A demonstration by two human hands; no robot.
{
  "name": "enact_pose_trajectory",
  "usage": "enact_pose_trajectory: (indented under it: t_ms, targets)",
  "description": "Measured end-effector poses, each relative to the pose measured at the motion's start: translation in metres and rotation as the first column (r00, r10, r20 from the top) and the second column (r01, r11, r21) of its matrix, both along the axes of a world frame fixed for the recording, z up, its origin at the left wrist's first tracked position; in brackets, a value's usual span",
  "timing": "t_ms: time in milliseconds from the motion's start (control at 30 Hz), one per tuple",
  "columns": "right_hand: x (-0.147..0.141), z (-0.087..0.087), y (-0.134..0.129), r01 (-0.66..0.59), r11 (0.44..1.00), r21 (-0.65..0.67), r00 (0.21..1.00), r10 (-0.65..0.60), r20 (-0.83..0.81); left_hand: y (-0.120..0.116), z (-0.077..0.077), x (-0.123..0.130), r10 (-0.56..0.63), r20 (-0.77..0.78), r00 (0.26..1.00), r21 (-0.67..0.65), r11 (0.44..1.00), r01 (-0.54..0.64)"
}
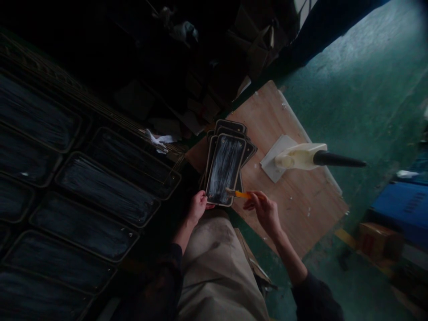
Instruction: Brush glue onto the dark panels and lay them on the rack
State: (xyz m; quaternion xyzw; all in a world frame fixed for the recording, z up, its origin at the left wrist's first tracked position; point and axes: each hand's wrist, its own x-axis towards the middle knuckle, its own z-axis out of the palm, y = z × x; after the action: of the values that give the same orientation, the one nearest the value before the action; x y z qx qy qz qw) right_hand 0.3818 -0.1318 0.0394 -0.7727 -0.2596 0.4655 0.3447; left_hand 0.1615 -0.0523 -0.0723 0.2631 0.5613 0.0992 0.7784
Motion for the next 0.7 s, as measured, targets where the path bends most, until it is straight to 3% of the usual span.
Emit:
enact_pose_trajectory:
  t_ms: [100,167,333,533,600,700]
  targets:
    - [-0.004,-0.005,-0.005,0.004,0.999,-0.047,0.997,-0.008,-0.082,0.001,0.001,0.001,-0.006,-0.021,1.0,0.016,1.0,0.007]
    - [0.003,-0.016,0.003,0.063,0.998,-0.024,0.998,-0.064,-0.024,0.001,0.0,0.002,-0.02,-0.032,0.999,0.018,1.0,0.021]
    - [0.037,-0.043,0.045,0.203,0.965,0.168,0.961,-0.229,0.153,0.001,-0.004,0.003,-0.018,-0.013,1.0,-0.014,1.0,0.018]
    - [0.048,-0.044,0.068,0.277,0.891,0.359,0.908,-0.365,0.205,0.0,-0.003,0.005,0.028,-0.047,0.998,-0.041,0.999,-0.03]
    - [0.043,-0.045,0.065,0.269,0.888,0.372,0.901,-0.369,0.229,-0.001,-0.001,0.005,0.044,-0.04,0.998,-0.039,0.998,-0.046]
    - [0.028,-0.045,0.05,0.189,0.943,0.274,0.941,-0.253,0.223,-0.001,0.001,0.005,0.053,-0.028,0.998,-0.041,0.998,-0.054]
